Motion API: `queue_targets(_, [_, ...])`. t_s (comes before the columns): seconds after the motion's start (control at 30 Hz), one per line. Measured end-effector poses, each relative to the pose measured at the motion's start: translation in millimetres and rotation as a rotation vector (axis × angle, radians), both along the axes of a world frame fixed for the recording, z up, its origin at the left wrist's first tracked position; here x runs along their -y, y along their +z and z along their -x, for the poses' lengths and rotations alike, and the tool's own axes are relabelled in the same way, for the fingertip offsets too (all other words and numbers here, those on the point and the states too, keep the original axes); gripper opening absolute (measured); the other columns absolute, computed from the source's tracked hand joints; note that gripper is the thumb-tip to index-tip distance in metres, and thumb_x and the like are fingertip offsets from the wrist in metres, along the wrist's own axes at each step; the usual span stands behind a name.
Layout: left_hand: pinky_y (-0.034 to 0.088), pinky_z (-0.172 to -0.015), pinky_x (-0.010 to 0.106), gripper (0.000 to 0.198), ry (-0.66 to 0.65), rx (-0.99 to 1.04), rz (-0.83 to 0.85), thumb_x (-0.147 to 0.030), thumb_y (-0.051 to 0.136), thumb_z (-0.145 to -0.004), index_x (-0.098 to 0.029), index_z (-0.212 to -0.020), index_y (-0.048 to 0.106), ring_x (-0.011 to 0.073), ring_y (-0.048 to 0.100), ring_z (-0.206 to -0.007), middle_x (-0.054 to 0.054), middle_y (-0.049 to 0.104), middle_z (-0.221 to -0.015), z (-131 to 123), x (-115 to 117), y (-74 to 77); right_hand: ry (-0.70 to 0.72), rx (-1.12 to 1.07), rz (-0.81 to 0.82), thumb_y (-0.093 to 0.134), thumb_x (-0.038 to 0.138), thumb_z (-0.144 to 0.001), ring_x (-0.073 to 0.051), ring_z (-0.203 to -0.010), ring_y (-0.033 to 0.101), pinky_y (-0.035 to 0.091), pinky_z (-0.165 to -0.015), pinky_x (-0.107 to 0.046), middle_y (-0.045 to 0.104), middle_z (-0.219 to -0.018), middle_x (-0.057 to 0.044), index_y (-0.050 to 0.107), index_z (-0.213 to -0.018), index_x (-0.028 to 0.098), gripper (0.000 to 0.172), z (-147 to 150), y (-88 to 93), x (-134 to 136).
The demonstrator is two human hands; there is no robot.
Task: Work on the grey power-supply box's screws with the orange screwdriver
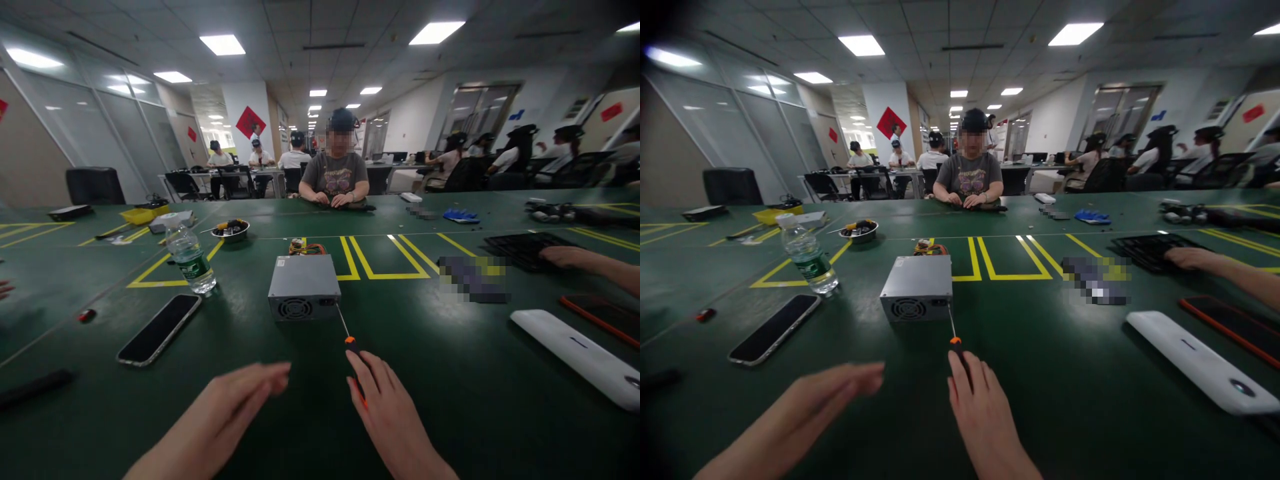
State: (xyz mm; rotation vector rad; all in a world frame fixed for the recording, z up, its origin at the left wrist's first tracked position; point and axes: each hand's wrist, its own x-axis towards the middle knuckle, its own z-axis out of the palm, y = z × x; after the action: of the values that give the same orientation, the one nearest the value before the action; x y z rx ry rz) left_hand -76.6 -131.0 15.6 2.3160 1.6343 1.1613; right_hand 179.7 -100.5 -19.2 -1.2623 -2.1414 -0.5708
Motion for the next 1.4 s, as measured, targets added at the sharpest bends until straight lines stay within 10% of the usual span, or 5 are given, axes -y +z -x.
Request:
queue_targets(0.13, [0.037,-0.1,0.044,0.035,-0.005,-0.227,-0.103,-0.026,0.042,-0.087,-0.024,-0.122,0.048,0.0216,0.048,-0.116,0.006,0.054,-0.123,-46,-88,19.9,0.066,0.113,-0.03,0.039,0.009,-0.084,-0.021,-0.074,0.061,0.052,-0.065,-0.035,0.063,-0.09,-0.013,0.059,-0.106,0.014,0.03,-4,10.2,-3])
queue_targets(0.27, [0.027,-0.106,0.046,0.037,0.054,-0.301,-0.168,-0.031,0.048,-0.083,-0.019,-0.118,0.049,0.0239,0.04,-0.123,0.009,0.05,-0.128,-70,-125,8.5,0.107,0.19,-0.062,0.041,0.005,-0.081,-0.022,-0.077,0.061,0.051,-0.068,-0.036,0.064,-0.091,-0.014,0.063,-0.099,0.013,0.03,-7,12.2,-5])
queue_targets(0.67, [0.032,-0.1,0.04,0.038,0.003,-0.238,-0.176,-0.022,0.05,-0.081,-0.021,-0.119,0.048,0.0212,0.041,-0.121,0.005,0.051,-0.128,-60,-131,-6.1,0.039,-0.498,0.272,0.038,0.028,-0.091,-0.017,-0.08,0.065,0.055,-0.067,-0.028,0.063,-0.094,-0.007,0.047,-0.111,0.019,0.024,25,5.8,5])
queue_targets(0.97, [0.03,-0.101,0.04,0.036,0.018,-0.223,-0.18,-0.024,0.048,-0.083,-0.022,-0.118,0.048,0.0208,0.041,-0.122,0.005,0.051,-0.128,-61,-130,-8.8,0.176,0.056,-0.014,0.038,0.004,-0.086,-0.02,-0.088,0.06,0.051,-0.076,-0.034,0.054,-0.118,-0.016,0.055,-0.113,0.014,0.034,-7,6.1,-5])
queue_targets(1.4, [0.032,-0.099,0.04,0.035,0.033,-0.207,-0.201,-0.021,0.047,-0.082,-0.022,-0.117,0.05,0.0211,0.043,-0.12,0.005,0.052,-0.126,-64,-130,-10.4,0.428,0.305,0.048,0.036,0.003,-0.084,-0.022,-0.106,0.056,0.05,-0.084,-0.032,0.049,-0.127,-0.02,0.048,-0.122,0.009,0.04,-26,23.6,-11])
